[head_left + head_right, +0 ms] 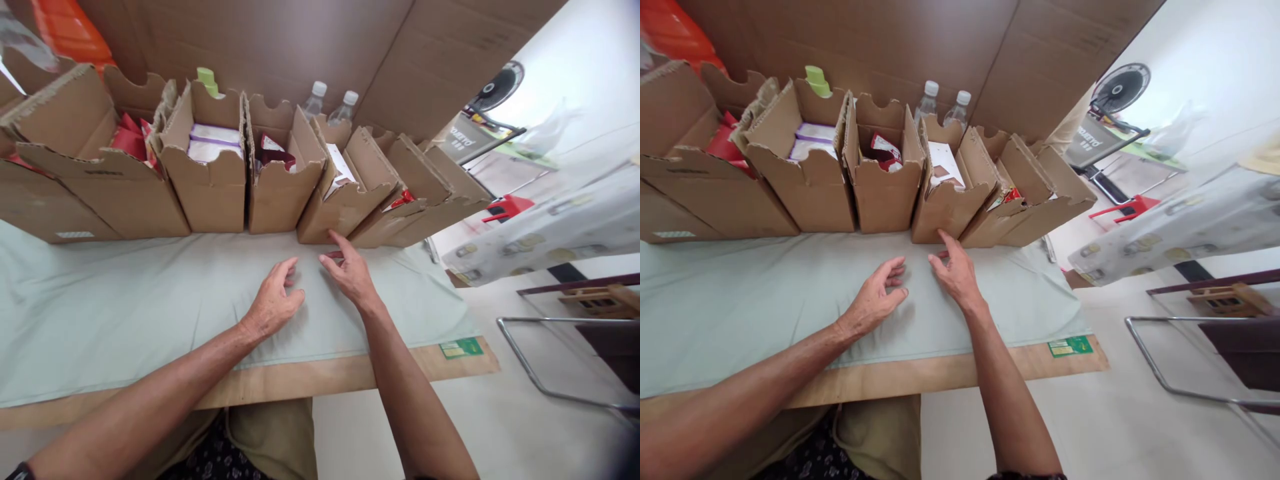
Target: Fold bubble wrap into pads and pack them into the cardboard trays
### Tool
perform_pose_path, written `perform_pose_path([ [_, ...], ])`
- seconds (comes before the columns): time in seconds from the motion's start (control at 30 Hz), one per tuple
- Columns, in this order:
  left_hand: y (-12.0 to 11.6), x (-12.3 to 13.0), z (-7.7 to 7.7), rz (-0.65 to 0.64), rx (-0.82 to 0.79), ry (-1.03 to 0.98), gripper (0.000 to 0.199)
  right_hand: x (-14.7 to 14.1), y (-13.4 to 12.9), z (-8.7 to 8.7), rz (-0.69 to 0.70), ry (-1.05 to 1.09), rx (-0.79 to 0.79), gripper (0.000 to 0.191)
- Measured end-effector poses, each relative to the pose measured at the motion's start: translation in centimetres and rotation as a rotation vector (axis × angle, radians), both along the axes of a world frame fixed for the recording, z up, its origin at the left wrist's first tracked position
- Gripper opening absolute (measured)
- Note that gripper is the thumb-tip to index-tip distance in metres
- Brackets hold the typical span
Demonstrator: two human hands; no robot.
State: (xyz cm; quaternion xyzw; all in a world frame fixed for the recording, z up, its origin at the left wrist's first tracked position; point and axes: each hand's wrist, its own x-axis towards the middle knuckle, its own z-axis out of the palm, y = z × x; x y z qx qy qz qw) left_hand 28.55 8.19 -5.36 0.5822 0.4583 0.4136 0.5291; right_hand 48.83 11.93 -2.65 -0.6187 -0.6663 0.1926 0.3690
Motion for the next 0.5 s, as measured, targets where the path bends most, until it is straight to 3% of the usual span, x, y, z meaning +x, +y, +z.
perform_pose_path([
  [0.1,0.3,0.1,0.0,0.020,-0.089,-0.096,0.062,-0.4,-0.5,1.3,-0.048,0.024,0.044,0.045],
  [0.2,0.6,0.1,-0.1,0.043,-0.173,-0.183,0.059,-2.7,-0.4,4.3,-0.016,0.042,0.173,0.036],
  [0.27,0.7,0.1,-0.1,0.060,-0.191,-0.201,0.057,-5.0,0.9,6.6,0.060,0.005,0.276,0.040],
  [0.37,0.9,0.2,0.0,0.084,-0.205,-0.210,0.055,-8.7,4.0,9.2,0.137,-0.198,0.338,0.053],
  [0.5,1.0,0.1,0.4,0.118,-0.219,-0.218,0.050,-11.8,6.7,10.8,0.047,-0.473,0.223,0.047],
])
